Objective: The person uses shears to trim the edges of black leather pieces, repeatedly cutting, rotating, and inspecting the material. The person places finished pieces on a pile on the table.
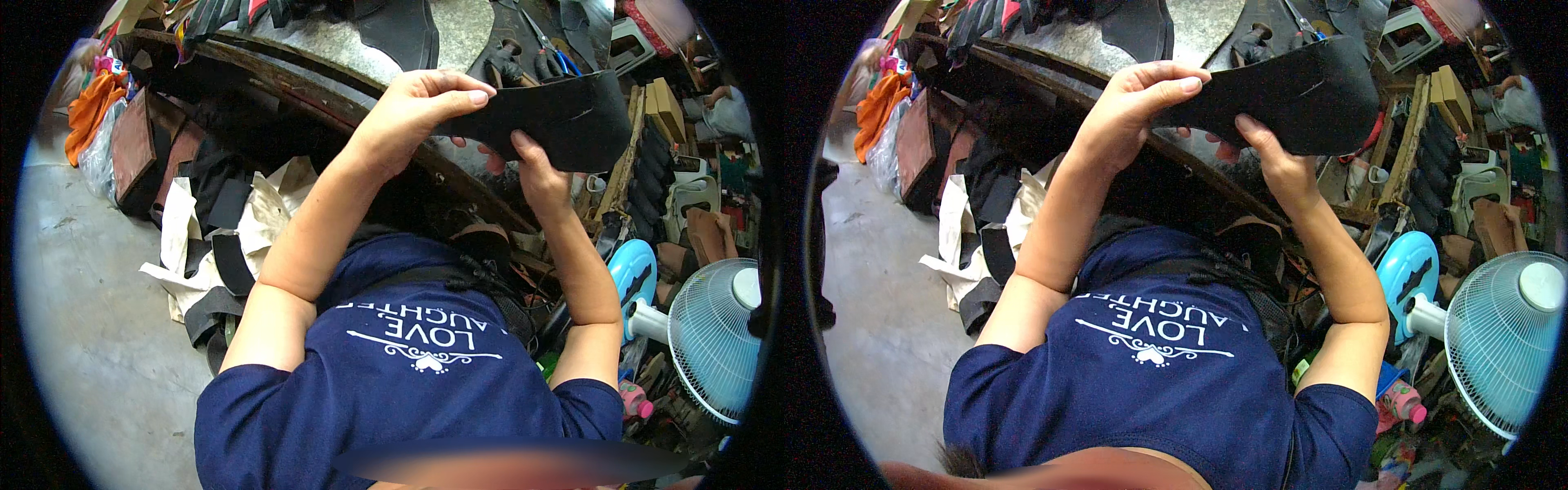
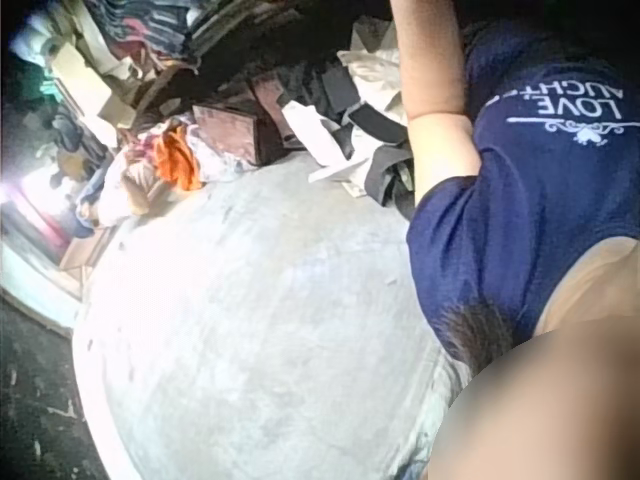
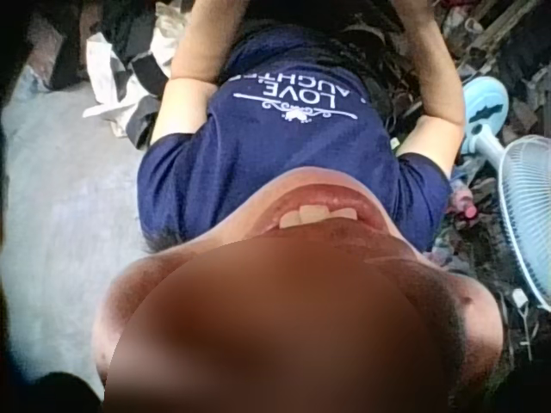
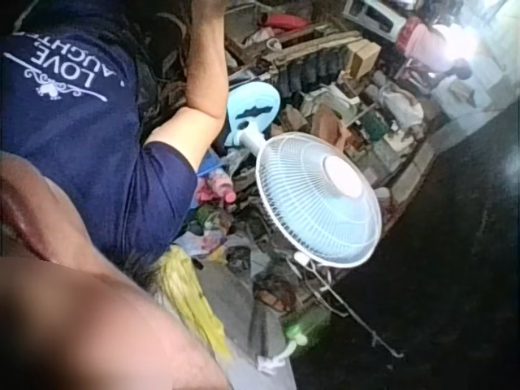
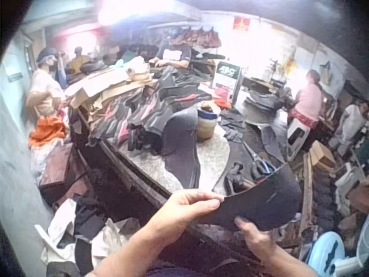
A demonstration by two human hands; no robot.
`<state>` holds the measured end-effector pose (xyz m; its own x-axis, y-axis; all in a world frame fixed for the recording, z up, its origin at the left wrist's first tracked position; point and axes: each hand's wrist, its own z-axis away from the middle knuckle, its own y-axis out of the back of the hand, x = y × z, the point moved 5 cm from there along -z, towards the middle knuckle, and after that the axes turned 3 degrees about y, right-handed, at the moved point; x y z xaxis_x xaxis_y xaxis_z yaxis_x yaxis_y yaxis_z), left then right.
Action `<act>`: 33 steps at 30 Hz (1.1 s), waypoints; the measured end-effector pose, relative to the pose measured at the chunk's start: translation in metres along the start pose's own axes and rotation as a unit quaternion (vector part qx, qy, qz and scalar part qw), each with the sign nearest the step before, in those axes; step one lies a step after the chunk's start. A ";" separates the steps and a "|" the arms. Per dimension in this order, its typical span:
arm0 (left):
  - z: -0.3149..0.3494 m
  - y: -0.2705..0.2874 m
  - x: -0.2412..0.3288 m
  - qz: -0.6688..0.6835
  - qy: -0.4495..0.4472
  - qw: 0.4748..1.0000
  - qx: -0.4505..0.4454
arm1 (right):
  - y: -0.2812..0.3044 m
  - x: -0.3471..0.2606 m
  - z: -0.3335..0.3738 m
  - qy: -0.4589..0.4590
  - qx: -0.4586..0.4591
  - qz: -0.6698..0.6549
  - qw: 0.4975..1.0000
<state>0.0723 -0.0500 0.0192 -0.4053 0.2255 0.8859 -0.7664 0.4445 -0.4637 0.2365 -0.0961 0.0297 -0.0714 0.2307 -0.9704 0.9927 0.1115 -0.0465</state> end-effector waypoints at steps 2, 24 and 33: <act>0.000 0.000 -0.001 -0.001 -0.003 1.000 -0.011 | 0.002 0.000 0.003 -0.034 0.000 -0.016 0.999; -0.014 -0.005 -0.015 0.093 0.015 0.992 -0.084 | 0.012 0.000 0.005 -0.018 -0.016 0.031 0.999; -0.002 -0.007 -0.011 0.012 0.018 0.999 -0.031 | 0.018 -0.003 0.002 -0.020 0.012 0.041 0.999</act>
<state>0.0833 -0.0544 0.0127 -0.4030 0.2676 0.8752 -0.7248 0.4907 -0.4837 0.2553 -0.0972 0.0314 0.0134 0.2000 -0.9797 0.9971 0.0710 0.0281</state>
